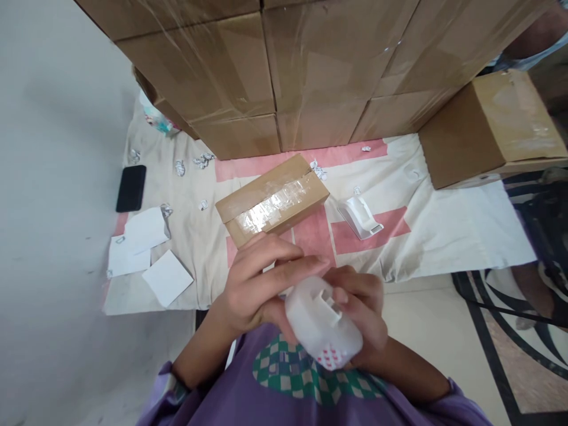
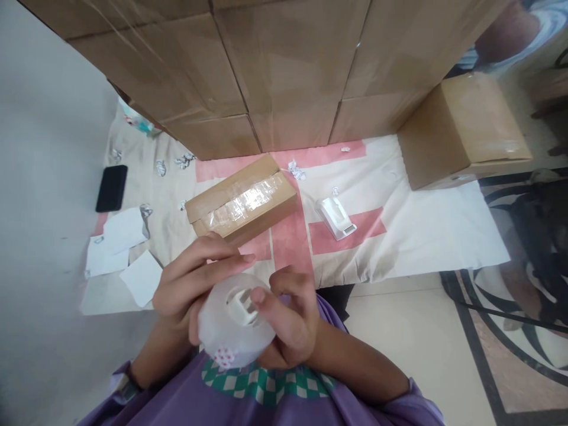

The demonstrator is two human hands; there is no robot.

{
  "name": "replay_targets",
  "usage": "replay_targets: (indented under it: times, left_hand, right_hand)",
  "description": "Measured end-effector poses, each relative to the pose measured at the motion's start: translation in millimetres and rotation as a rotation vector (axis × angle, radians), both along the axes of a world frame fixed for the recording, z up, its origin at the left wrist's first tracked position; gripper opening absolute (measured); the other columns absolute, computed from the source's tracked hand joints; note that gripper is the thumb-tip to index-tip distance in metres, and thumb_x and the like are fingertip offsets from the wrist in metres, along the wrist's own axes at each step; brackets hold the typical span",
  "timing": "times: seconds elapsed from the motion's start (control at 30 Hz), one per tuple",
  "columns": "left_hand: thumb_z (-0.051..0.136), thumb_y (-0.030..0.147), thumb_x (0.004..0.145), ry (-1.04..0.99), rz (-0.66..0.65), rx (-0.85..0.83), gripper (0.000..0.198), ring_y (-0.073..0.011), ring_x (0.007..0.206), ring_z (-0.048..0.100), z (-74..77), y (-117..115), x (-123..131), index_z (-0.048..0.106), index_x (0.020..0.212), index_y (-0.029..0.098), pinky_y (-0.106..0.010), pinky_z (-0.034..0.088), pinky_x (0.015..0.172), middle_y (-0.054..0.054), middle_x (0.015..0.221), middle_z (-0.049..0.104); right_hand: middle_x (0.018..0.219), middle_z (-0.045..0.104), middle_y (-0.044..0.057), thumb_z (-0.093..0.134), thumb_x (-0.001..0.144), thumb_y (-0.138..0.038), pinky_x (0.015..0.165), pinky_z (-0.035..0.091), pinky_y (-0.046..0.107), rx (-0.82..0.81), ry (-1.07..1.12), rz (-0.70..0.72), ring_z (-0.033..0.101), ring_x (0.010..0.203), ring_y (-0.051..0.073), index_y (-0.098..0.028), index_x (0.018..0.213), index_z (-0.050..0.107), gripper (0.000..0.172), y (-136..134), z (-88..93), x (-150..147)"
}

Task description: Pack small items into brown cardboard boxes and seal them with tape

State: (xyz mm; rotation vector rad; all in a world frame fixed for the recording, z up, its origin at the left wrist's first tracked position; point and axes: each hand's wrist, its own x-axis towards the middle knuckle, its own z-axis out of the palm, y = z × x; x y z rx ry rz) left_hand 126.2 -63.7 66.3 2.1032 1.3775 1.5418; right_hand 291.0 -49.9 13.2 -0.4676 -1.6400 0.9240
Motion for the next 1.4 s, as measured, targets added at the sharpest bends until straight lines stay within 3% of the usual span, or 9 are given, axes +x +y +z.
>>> replay_targets:
  times: [0.1, 0.17, 0.27, 0.37, 0.53, 0.63, 0.97, 1.4]
  left_hand:
    - [0.045, 0.045, 0.103, -0.027, -0.044, -0.053, 0.042, -0.0162, 0.075, 0.063, -3.9, -1, 1, 0.072, 0.120, 0.018, -0.032, 0.049, 0.065, -0.006, 0.086, 0.066]
    - [0.046, 0.044, 0.103, -0.051, -0.061, -0.080, 0.041, -0.0165, 0.077, 0.063, -5.2, -1, 2, 0.070, 0.124, 0.018, -0.033, 0.049, 0.066, -0.007, 0.088, 0.067]
    - [0.047, 0.049, 0.102, -0.046, -0.086, -0.084, 0.045, -0.0160, 0.077, 0.062, -6.3, -1, 2, 0.070, 0.123, 0.016, -0.032, 0.048, 0.066, -0.007, 0.088, 0.067]
    - [0.049, 0.051, 0.100, -0.016, -0.104, -0.077, 0.046, -0.0148, 0.075, 0.062, -7.8, 1, 0, 0.070, 0.119, 0.014, -0.030, 0.048, 0.064, -0.006, 0.088, 0.067]
    - [0.067, 0.045, 0.093, -0.024, -0.175, 0.040, 0.035, -0.0108, 0.064, 0.057, -7.8, 4, 2, 0.066, 0.107, 0.014, -0.027, 0.043, 0.057, -0.002, 0.080, 0.062]
    - [0.069, 0.039, 0.093, -0.093, -0.269, -0.042, 0.024, -0.0090, 0.062, 0.054, -4.2, 1, 6, 0.062, 0.096, 0.017, -0.026, 0.043, 0.059, 0.002, 0.075, 0.056]
    - [0.066, 0.027, 0.094, -0.168, -0.367, -0.187, 0.020, -0.0088, 0.058, 0.042, -1.2, 0, 8, 0.051, 0.081, 0.021, -0.027, 0.037, 0.058, 0.005, 0.067, 0.045]
    - [0.067, 0.022, 0.093, -0.127, -0.437, -0.197, 0.029, -0.0102, 0.059, 0.049, 0.2, 5, -3, 0.049, 0.070, 0.019, -0.028, 0.042, 0.058, 0.002, 0.065, 0.053]
  right_hand:
    - [0.100, 0.046, 0.006, 0.058, 0.091, -0.032, 0.062, 0.054, 0.038, 0.026, -0.003, -0.158, 0.056, 0.081, 0.022, -0.032, 0.127, 0.061, 0.036, 0, 4.5, -2]
    - [0.107, 0.046, 0.008, 0.051, 0.095, -0.031, 0.064, 0.056, 0.039, 0.115, -0.004, -0.178, 0.058, 0.087, 0.022, -0.028, 0.126, 0.062, 0.033, 3, 8.2, -2]
    - [0.110, 0.051, 0.010, 0.048, 0.097, -0.033, 0.063, 0.059, 0.038, 0.190, -0.048, -0.049, 0.061, 0.088, 0.023, -0.022, 0.129, 0.058, 0.035, 11, 13.5, 4]
    - [0.108, 0.059, 0.012, 0.052, 0.097, -0.032, 0.067, 0.060, 0.037, 0.167, -0.112, 0.062, 0.064, 0.089, 0.023, -0.019, 0.133, 0.055, 0.038, 19, 17.5, 11]
    - [0.096, 0.064, 0.008, 0.053, 0.099, -0.036, 0.064, 0.057, 0.032, -0.112, 0.081, 0.208, 0.064, 0.082, 0.020, -0.018, 0.125, 0.059, 0.033, 19, 13.9, 5]
    - [0.087, 0.062, 0.005, 0.055, 0.097, -0.038, 0.058, 0.055, 0.030, -0.241, 0.202, 0.307, 0.061, 0.073, 0.018, -0.020, 0.119, 0.061, 0.028, 16, 9.5, -2]
    - [0.081, 0.057, 0.004, 0.055, 0.098, -0.037, 0.058, 0.049, 0.027, -0.287, 0.232, 0.406, 0.056, 0.070, 0.015, -0.018, 0.109, 0.061, 0.022, 18, 10.3, -4]
    - [0.082, 0.058, 0.005, 0.057, 0.097, -0.038, 0.060, 0.052, 0.028, -0.296, 0.247, 0.452, 0.057, 0.072, 0.016, -0.018, 0.107, 0.060, 0.023, 23, 4.9, -9]
